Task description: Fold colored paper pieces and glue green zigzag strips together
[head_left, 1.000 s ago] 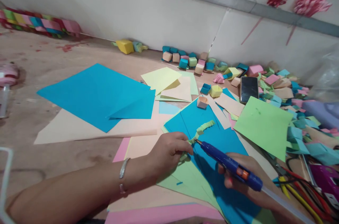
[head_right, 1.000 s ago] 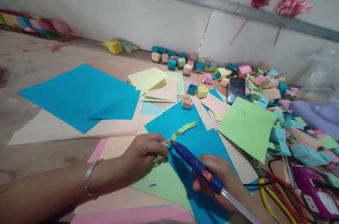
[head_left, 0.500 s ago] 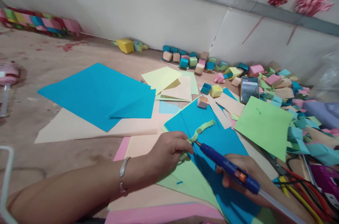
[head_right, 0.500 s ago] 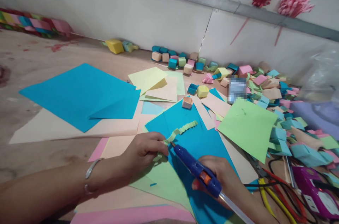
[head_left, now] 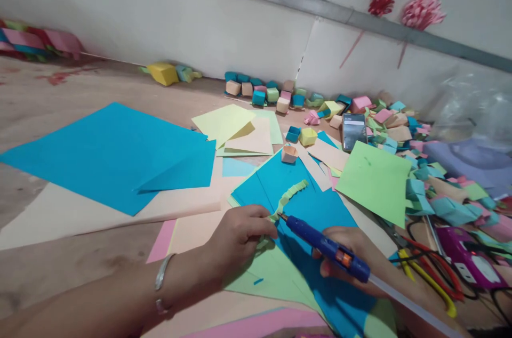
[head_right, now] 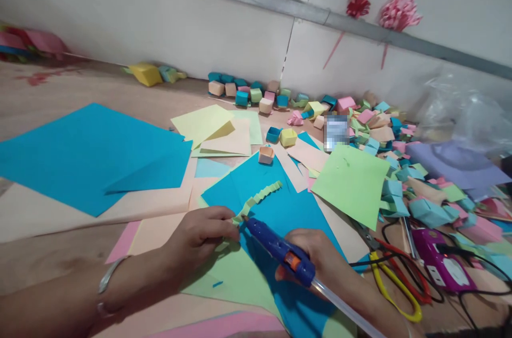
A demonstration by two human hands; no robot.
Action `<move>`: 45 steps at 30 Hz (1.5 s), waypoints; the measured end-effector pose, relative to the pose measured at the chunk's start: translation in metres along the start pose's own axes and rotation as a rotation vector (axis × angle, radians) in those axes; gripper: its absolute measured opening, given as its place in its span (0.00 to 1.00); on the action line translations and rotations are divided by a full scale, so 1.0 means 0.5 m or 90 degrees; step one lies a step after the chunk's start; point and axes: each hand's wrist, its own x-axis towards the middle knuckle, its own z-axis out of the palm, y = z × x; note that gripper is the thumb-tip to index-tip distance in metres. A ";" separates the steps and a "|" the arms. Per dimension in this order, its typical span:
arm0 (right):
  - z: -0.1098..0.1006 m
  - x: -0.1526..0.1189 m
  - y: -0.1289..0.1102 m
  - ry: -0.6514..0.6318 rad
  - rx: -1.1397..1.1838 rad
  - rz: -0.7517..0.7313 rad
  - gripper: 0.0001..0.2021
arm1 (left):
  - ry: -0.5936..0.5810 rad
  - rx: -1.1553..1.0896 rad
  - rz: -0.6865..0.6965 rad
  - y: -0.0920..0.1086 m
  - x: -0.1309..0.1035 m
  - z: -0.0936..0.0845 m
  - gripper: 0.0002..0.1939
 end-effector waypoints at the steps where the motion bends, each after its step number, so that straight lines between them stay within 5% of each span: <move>1: -0.001 -0.001 0.001 -0.010 0.010 0.002 0.13 | 0.002 0.004 -0.001 -0.001 0.000 -0.001 0.14; 11: -0.003 -0.007 0.010 -0.025 0.034 0.008 0.04 | -0.048 0.002 0.003 0.003 0.000 -0.004 0.12; 45: -0.004 -0.008 0.011 -0.006 0.031 0.026 0.09 | -0.037 0.122 0.082 0.013 0.005 -0.017 0.11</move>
